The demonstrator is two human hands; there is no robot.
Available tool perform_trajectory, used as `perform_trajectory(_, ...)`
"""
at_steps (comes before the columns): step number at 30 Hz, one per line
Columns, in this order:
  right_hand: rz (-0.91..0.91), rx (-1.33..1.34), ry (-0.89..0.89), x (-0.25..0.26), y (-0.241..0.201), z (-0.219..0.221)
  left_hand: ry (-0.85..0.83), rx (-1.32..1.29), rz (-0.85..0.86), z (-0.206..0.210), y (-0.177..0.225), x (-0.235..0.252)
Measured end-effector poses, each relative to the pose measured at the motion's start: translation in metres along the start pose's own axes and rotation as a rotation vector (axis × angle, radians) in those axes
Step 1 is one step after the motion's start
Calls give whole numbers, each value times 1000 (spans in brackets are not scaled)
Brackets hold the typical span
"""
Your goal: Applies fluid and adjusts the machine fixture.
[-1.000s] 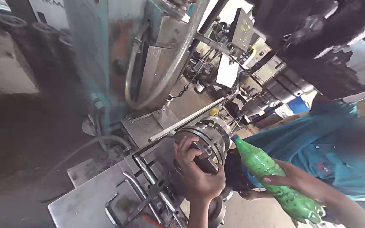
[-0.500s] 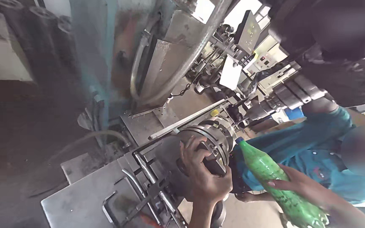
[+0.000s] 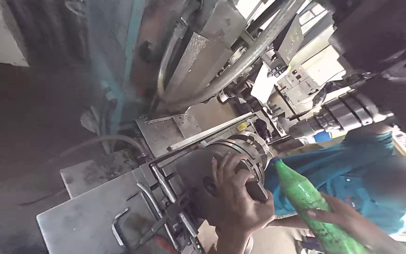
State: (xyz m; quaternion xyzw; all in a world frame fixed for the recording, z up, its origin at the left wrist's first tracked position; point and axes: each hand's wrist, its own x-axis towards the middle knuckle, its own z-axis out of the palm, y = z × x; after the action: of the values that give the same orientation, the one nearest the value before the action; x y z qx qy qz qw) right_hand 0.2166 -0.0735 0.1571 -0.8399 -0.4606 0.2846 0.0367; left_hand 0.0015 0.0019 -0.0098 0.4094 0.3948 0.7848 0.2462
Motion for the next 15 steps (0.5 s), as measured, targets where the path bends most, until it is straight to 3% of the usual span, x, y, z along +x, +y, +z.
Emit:
perform_trajectory(10,33,117,46,-17,-26,12,-34,-46,-8,-1,0,4)
perform_trajectory(15,18,90,42,-15,-18,11,-36,-45,-12,-2,-1,2)
